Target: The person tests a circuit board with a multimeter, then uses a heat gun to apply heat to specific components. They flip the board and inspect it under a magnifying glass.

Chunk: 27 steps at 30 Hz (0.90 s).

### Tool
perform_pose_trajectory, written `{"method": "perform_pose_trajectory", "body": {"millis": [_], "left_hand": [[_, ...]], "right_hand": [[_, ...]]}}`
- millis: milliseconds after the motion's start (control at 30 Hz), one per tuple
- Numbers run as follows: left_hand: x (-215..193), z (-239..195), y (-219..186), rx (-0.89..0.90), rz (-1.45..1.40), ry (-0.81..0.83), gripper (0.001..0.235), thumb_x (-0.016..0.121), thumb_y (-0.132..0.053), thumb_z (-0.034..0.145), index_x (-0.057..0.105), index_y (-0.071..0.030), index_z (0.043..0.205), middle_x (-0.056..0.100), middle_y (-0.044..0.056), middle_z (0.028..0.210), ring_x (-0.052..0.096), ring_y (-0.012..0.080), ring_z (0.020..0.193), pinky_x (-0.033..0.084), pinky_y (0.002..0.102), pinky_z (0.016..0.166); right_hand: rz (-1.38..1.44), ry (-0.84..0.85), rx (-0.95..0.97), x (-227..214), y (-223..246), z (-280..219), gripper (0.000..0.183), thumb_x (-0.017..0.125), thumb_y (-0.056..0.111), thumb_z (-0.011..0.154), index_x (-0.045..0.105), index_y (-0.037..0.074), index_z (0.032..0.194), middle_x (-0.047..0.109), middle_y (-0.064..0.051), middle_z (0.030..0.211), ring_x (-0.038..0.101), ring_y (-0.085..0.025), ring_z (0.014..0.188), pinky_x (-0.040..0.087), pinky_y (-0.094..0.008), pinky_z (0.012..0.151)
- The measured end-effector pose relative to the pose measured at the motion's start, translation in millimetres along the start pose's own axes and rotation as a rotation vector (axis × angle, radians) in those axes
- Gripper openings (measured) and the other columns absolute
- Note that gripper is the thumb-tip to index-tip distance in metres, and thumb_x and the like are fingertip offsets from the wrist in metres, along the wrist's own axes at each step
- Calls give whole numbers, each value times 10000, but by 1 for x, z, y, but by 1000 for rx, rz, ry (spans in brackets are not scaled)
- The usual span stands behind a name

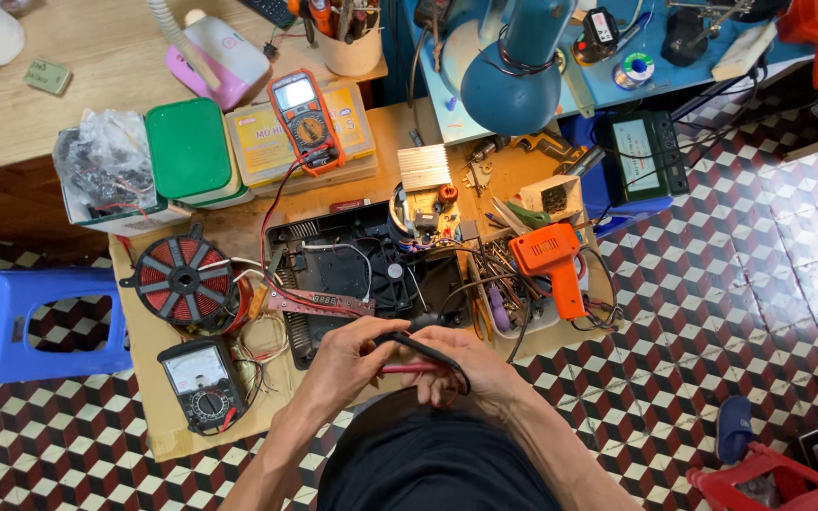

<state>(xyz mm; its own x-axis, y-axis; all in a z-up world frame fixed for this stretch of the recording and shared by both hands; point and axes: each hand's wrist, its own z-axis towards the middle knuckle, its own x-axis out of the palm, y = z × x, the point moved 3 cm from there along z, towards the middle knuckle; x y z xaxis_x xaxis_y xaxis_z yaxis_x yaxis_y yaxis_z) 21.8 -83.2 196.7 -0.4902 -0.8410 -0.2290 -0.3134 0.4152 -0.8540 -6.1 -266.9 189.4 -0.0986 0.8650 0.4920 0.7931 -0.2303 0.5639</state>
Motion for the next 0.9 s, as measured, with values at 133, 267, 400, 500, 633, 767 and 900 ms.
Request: {"method": "perform_pose_trajectory", "body": {"millis": [133,267,400,500,633,767,900], "left_hand": [[-1,-1,-1,99,127,-120,332,688,-82,911,730,-132,1237,748,62,1043,677,145,672,565,326,577],[0,0,-11,284,249,-203,396,732,-70,867,694,-107,1259,725,68,1162,685,171,717,581,307,647],[-8,-3,-17,121,124,-328,555,752,-116,831,617,-132,1369,654,50,1268,703,202,756,585,348,663],[-8,-22,-34,638,610,-566,432,732,-83,887,636,-44,1306,603,121,1345,661,274,1071,525,416,929],[8,-20,-28,701,832,-512,478,757,-73,776,671,-63,1245,639,71,1265,642,291,1076,505,429,892],[3,-4,-16,681,744,-519,451,791,-77,826,687,-81,1265,653,66,1207,648,263,1014,552,394,843],[-20,5,-7,656,547,-693,403,774,-46,874,707,-117,1266,636,115,1253,657,222,1005,596,327,849]], "right_hand": [[37,-120,56,-11,-4,1,432,476,377,978,719,24,1040,783,-102,783,666,-115,543,502,-209,462],[-270,-107,-54,-15,-17,6,350,575,315,1014,751,34,1126,706,-15,752,534,-42,543,417,-171,483],[-246,-158,-136,-18,-24,19,312,609,283,1017,756,46,1156,587,43,676,435,-7,531,330,-167,466],[-87,-239,-190,-22,-23,23,286,610,253,999,725,35,1144,576,20,635,379,-33,465,285,-188,410],[-86,-247,-242,-15,-13,18,309,587,266,1033,720,10,1143,583,20,658,408,-26,492,316,-176,430],[-87,-239,-269,6,-7,10,341,568,279,1024,717,22,1190,649,13,725,493,-27,561,391,-171,503],[-411,-435,-494,-3,13,-12,359,543,236,1062,689,11,1300,731,4,922,615,-14,756,542,-154,781]]}}
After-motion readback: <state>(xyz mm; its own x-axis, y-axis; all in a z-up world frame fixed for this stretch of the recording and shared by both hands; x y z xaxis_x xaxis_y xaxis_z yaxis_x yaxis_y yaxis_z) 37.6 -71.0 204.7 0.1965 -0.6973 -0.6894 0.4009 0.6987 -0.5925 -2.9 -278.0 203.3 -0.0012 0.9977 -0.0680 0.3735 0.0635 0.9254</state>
